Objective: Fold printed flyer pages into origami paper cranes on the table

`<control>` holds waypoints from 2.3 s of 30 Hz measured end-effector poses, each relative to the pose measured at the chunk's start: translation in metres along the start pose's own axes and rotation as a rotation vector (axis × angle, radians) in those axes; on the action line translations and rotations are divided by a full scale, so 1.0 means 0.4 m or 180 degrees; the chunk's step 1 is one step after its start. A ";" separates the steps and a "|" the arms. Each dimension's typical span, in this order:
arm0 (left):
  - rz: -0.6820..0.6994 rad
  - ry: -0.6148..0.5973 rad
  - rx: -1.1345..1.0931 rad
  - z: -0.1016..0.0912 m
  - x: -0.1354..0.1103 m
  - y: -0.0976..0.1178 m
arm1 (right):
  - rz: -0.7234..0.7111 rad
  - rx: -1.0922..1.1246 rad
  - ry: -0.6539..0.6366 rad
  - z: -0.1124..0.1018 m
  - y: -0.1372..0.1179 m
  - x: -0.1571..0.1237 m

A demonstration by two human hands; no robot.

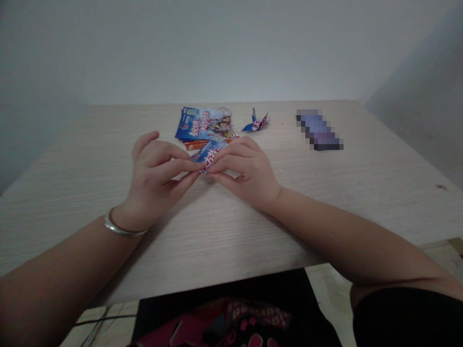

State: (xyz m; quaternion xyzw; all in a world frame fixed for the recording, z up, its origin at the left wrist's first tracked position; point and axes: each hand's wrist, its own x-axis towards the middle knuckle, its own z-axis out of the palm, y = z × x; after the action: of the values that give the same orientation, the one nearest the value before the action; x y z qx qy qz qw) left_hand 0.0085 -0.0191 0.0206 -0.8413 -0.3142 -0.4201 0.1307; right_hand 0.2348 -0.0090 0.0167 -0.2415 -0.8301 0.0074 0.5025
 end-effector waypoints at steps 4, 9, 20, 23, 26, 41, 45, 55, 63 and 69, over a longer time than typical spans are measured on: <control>0.0141 -0.0022 0.0169 -0.002 0.005 0.006 | 0.0018 -0.0124 -0.0141 -0.004 -0.001 0.002; 0.0032 -0.0146 0.0140 -0.003 0.010 0.012 | 0.0134 -0.0288 -0.0101 -0.003 0.000 -0.003; -0.0062 -0.0309 0.0072 -0.004 0.012 0.016 | 0.0221 -0.0224 -0.0327 -0.001 0.008 -0.005; -0.0015 -0.0251 0.0066 -0.003 0.010 0.015 | 0.0181 -0.0236 -0.0299 -0.002 0.010 -0.006; 0.0073 -0.0207 0.0087 -0.001 0.009 0.014 | 0.0029 -0.0246 -0.0229 -0.002 0.013 -0.007; -0.0149 -0.0272 0.0004 0.001 0.009 0.006 | 0.0202 -0.0495 -0.0157 0.000 0.037 -0.013; -0.0152 -0.0283 -0.0062 0.001 0.009 0.003 | 0.0208 -0.0520 -0.0170 -0.001 0.042 -0.015; -0.0102 -0.0481 -0.0066 -0.002 0.015 -0.007 | 0.0319 -0.0476 -0.0331 -0.006 0.051 -0.017; 0.0206 -0.0230 -0.0180 0.009 0.006 -0.033 | 0.1065 0.0306 -0.0382 0.009 0.115 -0.056; 0.0758 0.0147 0.0175 0.003 0.013 -0.026 | 0.2720 0.2228 -0.0554 0.025 0.129 -0.058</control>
State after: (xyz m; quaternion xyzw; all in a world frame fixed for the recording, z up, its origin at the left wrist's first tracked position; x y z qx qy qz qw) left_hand 0.0051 -0.0084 0.0236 -0.8588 -0.2203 -0.4121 0.2099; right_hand 0.2556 0.0292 -0.0206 -0.3738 -0.6449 0.5055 0.4347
